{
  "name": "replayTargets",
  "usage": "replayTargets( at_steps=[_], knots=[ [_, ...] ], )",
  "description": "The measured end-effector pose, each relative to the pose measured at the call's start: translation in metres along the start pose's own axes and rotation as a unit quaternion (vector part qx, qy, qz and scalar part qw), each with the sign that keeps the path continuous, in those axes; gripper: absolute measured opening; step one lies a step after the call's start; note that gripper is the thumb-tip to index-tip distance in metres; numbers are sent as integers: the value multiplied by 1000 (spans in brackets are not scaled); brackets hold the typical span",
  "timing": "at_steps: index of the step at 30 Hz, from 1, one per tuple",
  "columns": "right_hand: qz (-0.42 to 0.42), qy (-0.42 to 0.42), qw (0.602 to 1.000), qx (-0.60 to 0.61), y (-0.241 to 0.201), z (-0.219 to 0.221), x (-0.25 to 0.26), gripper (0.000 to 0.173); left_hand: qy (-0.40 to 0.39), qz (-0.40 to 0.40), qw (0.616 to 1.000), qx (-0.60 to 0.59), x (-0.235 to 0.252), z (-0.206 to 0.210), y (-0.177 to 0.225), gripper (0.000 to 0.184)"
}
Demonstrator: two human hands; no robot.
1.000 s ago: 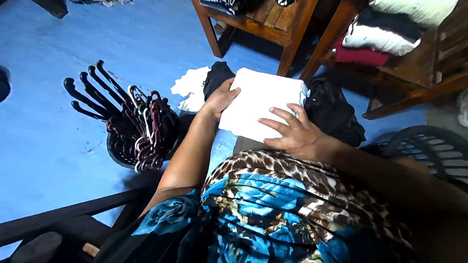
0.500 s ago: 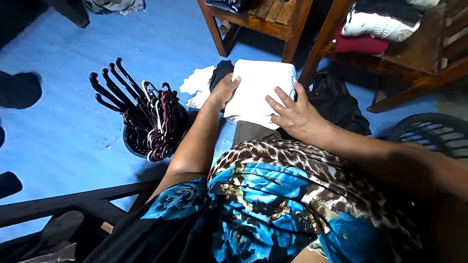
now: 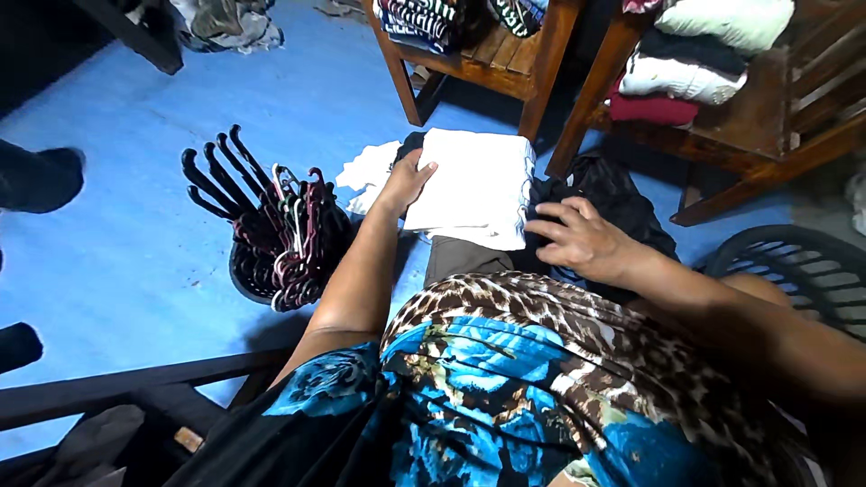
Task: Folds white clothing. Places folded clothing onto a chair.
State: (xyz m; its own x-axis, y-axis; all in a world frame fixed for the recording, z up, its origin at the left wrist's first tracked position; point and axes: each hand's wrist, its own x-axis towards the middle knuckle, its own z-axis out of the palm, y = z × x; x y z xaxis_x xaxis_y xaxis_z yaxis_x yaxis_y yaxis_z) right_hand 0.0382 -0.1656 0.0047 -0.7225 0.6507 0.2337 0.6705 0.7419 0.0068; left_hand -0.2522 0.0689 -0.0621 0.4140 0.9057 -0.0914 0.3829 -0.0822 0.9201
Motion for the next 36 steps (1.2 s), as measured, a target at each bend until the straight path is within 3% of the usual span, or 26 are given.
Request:
replayTargets(
  at_steps=[3,5,7,10,11,13,14,16,18,19,21,22,23,25,26,28,30,33,36],
  knots=[
    [-15,34,999,12,7,-2,3,22,-18,-13,1000,1,4,0,-4,49],
    [32,65,997,30,14,-17,26,25,-3,-42,999,30,5,-5,2,56],
    [99,111,988,51,30,-37,57,33,60,-44,994,75,3,-9,26,59],
    [203,229,948,84,55,-42,102,46,125,61,982,126,-7,-8,75,53],
    [238,258,932,92,59,-30,115,50,137,117,973,142,-9,-2,82,50],
    [311,224,916,118,54,17,126,57,123,187,958,178,-11,22,77,48],
    [339,180,913,137,46,48,121,60,92,189,958,196,-14,37,63,50],
    [386,120,892,200,40,87,104,63,-3,118,982,146,-18,52,32,56],
    [457,90,828,312,48,85,94,71,-53,80,992,85,-17,44,15,65],
    [500,89,767,393,48,79,89,74,-54,76,992,82,-22,41,13,67],
    [572,86,619,532,39,66,83,74,-23,88,989,113,-36,40,12,67],
    [590,80,568,569,33,60,82,74,13,103,985,139,-44,41,13,64],
    [593,84,546,586,29,54,82,73,62,125,976,168,-48,43,16,59],
    [576,129,541,598,25,44,87,75,132,166,953,214,-54,44,30,43],
    [561,153,540,608,24,37,90,83,128,171,950,228,-58,43,43,36],
    [535,173,529,635,24,25,98,102,85,170,950,247,-63,42,64,30],
    [503,188,541,648,22,12,109,107,23,142,956,254,-66,36,83,33],
    [432,165,619,635,17,-13,125,97,-38,61,988,140,-73,27,109,46],
    [373,72,748,545,13,-39,144,86,-74,6,995,-67,-81,9,122,72]
  ],
)
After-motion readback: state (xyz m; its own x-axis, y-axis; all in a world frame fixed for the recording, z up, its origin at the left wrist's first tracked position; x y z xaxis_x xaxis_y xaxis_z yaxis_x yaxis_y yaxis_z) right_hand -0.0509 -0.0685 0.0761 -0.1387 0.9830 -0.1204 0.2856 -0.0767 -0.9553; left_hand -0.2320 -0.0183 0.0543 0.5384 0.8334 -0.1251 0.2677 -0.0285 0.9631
